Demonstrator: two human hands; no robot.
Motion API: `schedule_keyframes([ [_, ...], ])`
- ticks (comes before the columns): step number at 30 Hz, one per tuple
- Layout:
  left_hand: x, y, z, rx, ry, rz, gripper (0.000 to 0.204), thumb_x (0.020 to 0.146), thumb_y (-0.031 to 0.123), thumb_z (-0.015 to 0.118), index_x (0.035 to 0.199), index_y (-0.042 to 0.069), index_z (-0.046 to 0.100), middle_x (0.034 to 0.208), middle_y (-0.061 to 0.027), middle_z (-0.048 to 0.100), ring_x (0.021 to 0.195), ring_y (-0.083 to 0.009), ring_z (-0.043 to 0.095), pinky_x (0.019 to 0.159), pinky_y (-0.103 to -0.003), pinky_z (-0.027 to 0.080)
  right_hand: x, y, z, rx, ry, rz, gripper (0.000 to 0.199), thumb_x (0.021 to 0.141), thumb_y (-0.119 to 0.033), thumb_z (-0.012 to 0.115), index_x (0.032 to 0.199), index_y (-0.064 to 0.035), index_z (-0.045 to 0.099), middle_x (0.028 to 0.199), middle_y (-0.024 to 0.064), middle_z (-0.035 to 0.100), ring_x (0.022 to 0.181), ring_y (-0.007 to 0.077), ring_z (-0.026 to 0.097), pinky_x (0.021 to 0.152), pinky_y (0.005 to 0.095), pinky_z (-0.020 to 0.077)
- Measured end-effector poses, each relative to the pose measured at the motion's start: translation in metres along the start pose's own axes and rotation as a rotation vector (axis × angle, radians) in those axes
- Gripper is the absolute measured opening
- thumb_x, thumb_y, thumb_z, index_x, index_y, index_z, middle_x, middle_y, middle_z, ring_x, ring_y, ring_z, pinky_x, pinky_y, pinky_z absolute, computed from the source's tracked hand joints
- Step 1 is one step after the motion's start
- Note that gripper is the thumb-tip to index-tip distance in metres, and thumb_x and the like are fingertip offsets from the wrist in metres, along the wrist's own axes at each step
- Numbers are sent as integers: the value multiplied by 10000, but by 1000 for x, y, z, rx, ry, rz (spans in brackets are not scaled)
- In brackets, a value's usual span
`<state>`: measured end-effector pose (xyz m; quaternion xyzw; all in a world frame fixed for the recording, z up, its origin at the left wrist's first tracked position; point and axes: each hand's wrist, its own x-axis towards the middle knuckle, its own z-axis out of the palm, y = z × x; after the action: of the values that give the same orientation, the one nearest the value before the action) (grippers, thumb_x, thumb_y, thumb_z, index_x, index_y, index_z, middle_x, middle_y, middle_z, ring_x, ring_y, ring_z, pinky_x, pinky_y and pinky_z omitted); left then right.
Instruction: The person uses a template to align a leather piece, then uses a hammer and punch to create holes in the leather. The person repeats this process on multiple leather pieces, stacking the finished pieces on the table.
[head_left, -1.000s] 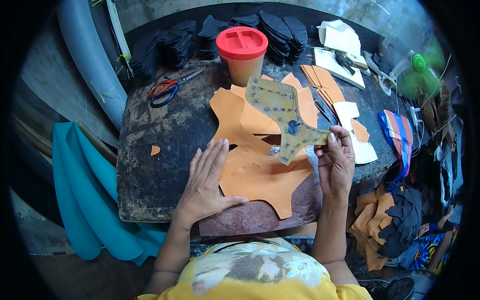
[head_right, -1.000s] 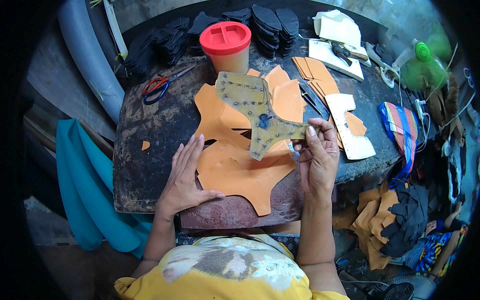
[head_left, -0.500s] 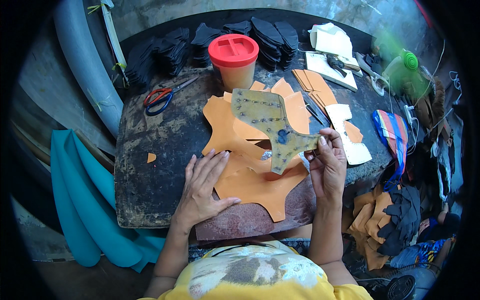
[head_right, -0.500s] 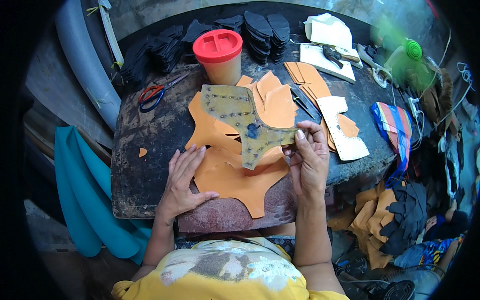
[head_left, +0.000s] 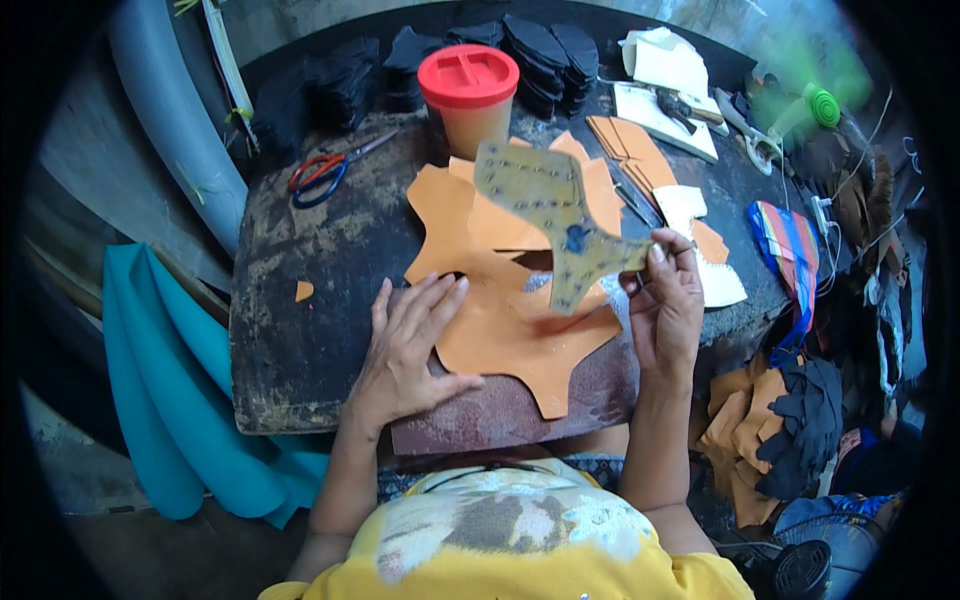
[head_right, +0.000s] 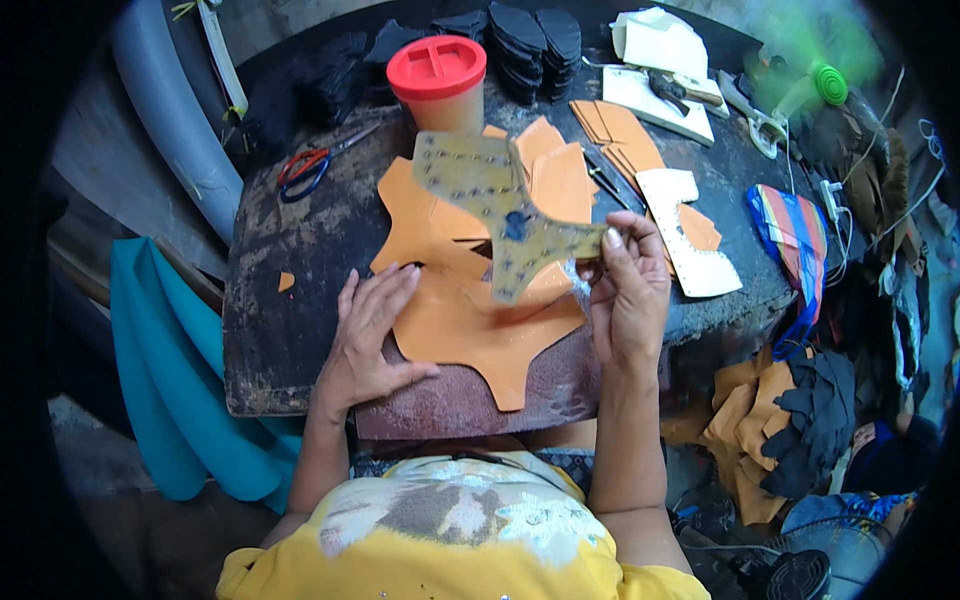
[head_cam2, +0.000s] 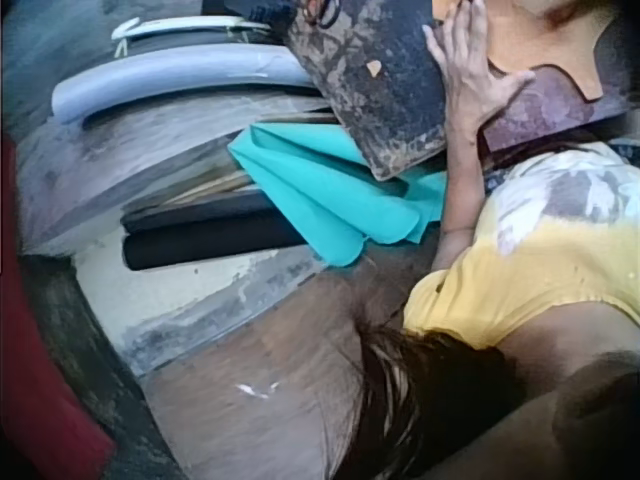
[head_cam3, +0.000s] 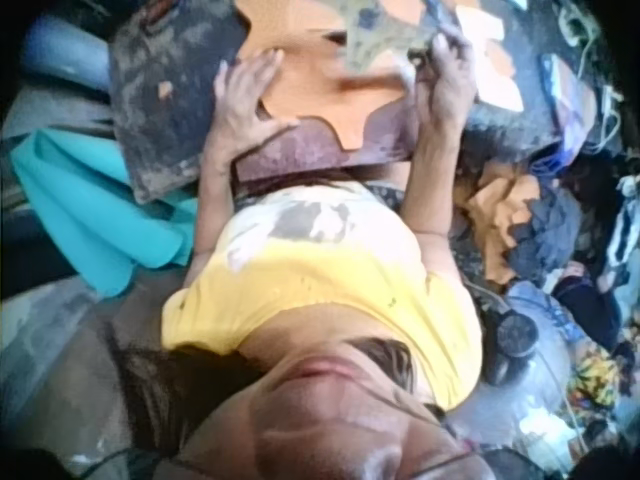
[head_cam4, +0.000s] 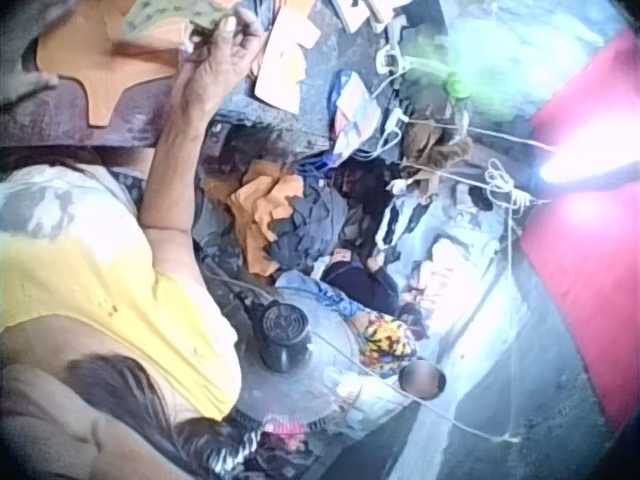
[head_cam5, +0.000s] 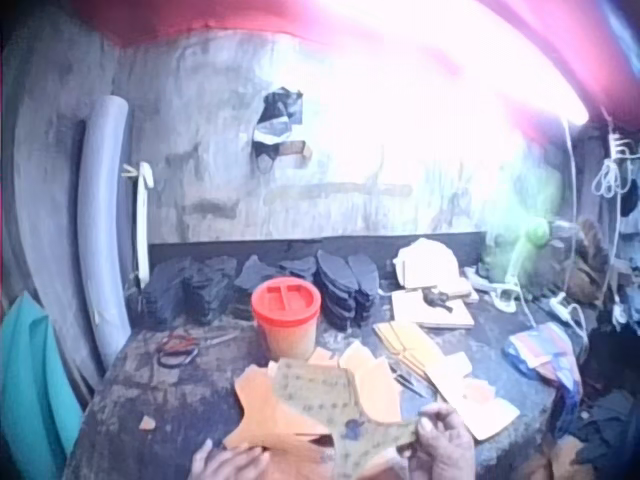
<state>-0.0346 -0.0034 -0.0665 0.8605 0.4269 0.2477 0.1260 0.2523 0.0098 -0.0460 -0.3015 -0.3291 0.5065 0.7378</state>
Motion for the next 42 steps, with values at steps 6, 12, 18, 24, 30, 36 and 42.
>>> schedule_keyframes([
  [6,-2,-4,4,-38,72,-2,864,663,344,823,1394,65,459,1395,-113,488,1308,-284,430,1142,-544,187,13,-13,-23,-196,122,-107,132,948,-41,565,1079,-51,555,855,12,605,705,79,574,607,200,444],
  [12,-3,-4,5,8,67,8,791,690,362,801,1346,38,501,1367,-135,492,1294,-298,429,1134,-550,194,43,-8,-49,-257,183,-27,164,955,-36,553,1116,-6,541,865,48,623,706,95,606,621,200,503],
  [18,-4,-7,7,-9,73,2,747,689,362,803,1321,73,529,1361,-131,478,1289,-314,424,1131,-553,199,41,10,-55,-399,181,69,200,962,-39,542,1154,13,528,872,64,634,741,107,634,659,193,525],
  [24,-3,-7,6,-41,72,8,710,662,342,825,1276,108,555,1363,-128,472,1288,-315,424,1134,-556,197,35,16,-58,-730,153,-10,234,953,-22,544,1183,17,538,892,40,593,758,83,569,657,210,474],
  [30,-4,-3,5,-58,115,9,698,618,301,854,1225,104,571,1344,-125,478,1276,-310,442,1137,-548,200,29,1,-52,-319,168,-156,226,950,-9,544,1173,19,552,937,50,598,755,94,568,659,208,460],
  [36,-2,-2,2,-42,93,42,669,605,303,863,1164,75,575,1234,-115,525,1217,-291,483,1124,-537,229,6,-32,-44,-115,0,-68,242,935,-6,558,1176,8,549,969,61,598,760,101,571,662,223,462],
  [42,-2,3,0,-24,72,33,669,619,347,853,1149,57,564,1195,-113,536,1207,-281,482,1118,-523,239,7,-33,-49,-137,-34,24,241,922,-7,575,1161,14,558,949,62,593,758,107,578,651,224,474],
])
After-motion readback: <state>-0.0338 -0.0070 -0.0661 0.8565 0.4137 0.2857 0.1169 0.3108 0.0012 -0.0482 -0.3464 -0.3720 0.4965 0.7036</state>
